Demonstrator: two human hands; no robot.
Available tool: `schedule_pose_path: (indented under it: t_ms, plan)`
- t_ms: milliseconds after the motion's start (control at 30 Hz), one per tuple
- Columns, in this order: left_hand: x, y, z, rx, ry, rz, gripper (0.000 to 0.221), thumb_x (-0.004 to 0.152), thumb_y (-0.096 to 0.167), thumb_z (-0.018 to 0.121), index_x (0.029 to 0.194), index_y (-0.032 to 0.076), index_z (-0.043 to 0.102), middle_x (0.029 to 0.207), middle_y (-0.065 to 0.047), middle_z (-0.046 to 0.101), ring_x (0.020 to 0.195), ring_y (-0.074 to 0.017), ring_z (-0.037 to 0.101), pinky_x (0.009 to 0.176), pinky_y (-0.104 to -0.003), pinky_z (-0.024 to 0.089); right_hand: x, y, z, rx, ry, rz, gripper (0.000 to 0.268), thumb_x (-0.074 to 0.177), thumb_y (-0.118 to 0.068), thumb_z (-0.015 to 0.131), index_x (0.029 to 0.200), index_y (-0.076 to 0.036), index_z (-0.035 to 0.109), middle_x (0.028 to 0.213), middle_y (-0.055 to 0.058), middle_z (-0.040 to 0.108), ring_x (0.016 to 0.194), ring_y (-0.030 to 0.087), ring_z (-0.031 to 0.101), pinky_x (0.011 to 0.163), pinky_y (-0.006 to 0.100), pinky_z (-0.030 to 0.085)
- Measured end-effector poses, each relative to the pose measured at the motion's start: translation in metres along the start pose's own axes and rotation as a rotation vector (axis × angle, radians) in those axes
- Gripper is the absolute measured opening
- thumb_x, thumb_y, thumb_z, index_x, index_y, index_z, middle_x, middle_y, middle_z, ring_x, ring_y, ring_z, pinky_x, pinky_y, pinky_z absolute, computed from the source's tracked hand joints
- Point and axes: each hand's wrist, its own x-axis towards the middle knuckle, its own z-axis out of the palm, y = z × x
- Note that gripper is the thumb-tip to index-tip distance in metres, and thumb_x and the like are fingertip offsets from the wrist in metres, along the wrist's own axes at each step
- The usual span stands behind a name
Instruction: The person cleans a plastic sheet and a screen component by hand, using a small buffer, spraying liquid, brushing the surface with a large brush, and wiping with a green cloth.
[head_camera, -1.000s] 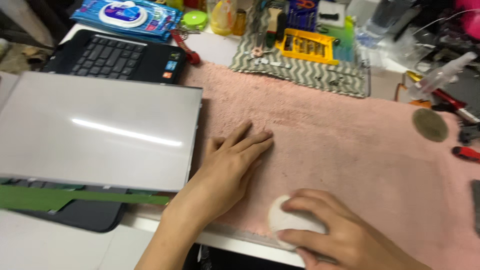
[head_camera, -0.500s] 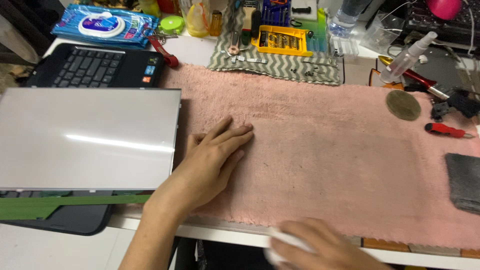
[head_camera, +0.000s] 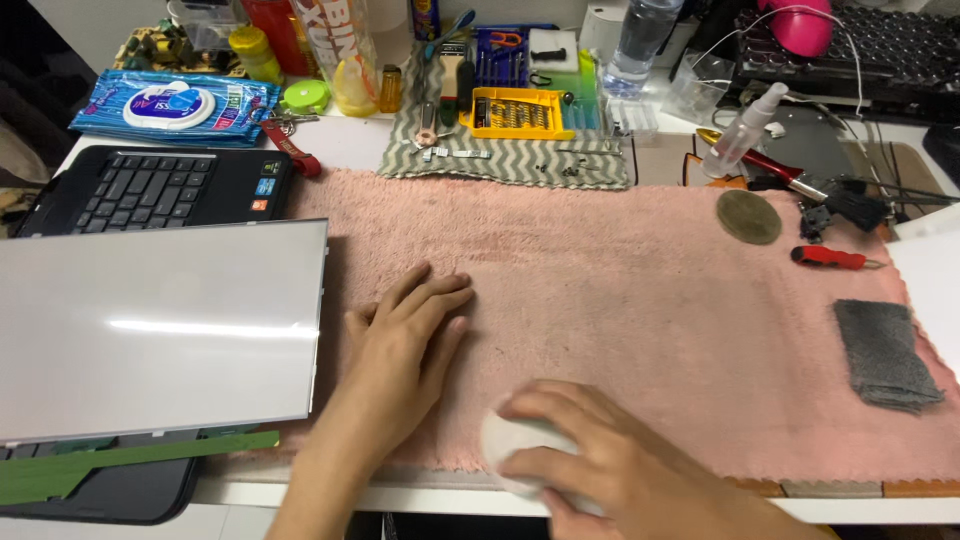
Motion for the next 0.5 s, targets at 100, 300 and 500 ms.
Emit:
schedule_pose_path:
  t_ms: [100,300,500]
  plan:
    - [-0.003,0.004,0.008,0.065,0.092,0.043,0.034,0.117,0.034,0.055,0.141,0.022,0.077,0.153,0.008,0.077,0.159,-0.0301,0.055,0.107,-0.058,0.035,-0.005,0.013,-0.018,-0.051,0.047,0.136,0.025,0.093,-0.010,0.085,0.115,-0.011,0.074,0.145,0.020,0.063,0.144,0.041,0.062,0.115,0.053,0.060]
    - [-0.004,0.000,0.010,0.127,0.110,0.104,0.035,0.116,0.028,0.058,0.146,0.023,0.074,0.160,0.007,0.075,0.161,-0.0283,0.056,0.108,-0.053,0.038,0.035,0.011,-0.013,0.059,0.058,-0.054,0.015,0.102,-0.003,0.073,0.117,-0.001,0.070,0.138,0.028,0.062,0.134,0.051,0.064,0.116,0.061,0.053]
    - [-0.003,-0.004,0.005,0.087,0.062,0.117,0.037,0.115,0.029,0.061,0.149,0.021,0.072,0.163,0.003,0.073,0.165,-0.0296,0.054,0.113,-0.047,0.034,0.029,0.049,-0.039,-0.017,0.039,0.090,0.020,0.099,-0.013,0.081,0.115,-0.007,0.069,0.137,0.021,0.063,0.138,0.041,0.063,0.115,0.056,0.058]
